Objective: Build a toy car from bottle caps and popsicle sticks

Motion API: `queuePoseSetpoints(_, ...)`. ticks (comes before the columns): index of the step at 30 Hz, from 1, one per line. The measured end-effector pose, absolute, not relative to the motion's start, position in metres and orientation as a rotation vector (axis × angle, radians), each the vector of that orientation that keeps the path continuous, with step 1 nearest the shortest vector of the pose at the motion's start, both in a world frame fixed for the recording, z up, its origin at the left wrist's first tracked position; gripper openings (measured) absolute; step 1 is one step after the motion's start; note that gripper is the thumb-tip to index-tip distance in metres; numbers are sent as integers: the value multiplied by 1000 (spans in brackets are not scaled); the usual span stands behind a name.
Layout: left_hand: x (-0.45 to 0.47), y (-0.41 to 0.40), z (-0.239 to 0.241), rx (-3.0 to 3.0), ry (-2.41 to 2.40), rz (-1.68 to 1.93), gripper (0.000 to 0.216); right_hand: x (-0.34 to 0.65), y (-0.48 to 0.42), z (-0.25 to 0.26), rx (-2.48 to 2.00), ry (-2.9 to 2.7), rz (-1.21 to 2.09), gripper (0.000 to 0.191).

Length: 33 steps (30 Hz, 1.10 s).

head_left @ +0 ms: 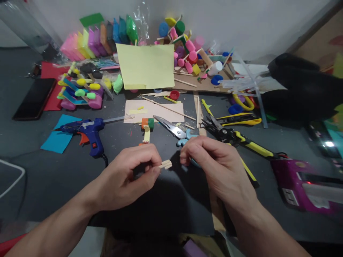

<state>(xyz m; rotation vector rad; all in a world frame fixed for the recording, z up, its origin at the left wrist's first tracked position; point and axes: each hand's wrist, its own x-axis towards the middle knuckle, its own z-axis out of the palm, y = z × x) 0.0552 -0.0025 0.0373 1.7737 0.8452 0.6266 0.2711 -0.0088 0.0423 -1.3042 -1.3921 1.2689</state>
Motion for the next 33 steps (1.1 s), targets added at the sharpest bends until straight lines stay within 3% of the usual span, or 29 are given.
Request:
queuePoseSetpoints(4, 56, 1, 39, 1865, 847, 555, 15, 273, -10, 41, -1210, -1425, 1435, 13)
queuePoseSetpoints(11, 56, 4, 38, 1916, 853, 454, 14, 271, -10, 36, -1158, -1454, 1492, 14)
queuePoseSetpoints(19, 55, 2, 39, 1915, 959, 610, 16, 271, -10, 41, -1177, -1515, 1503, 20)
queuePoseSetpoints(24, 55, 0, 40, 1952, 1016, 709, 17, 270, -10, 38, -1359, -1446, 1213, 12)
queuePoseSetpoints(29, 56, -2, 39, 1949, 1056, 824, 15, 268, -12, 35, -1411, -1667, 1008, 22)
queuePoseSetpoints(33, 55, -4, 38, 1880, 1101, 907, 14, 265, -14, 31, -1388, -1721, 1018, 8)
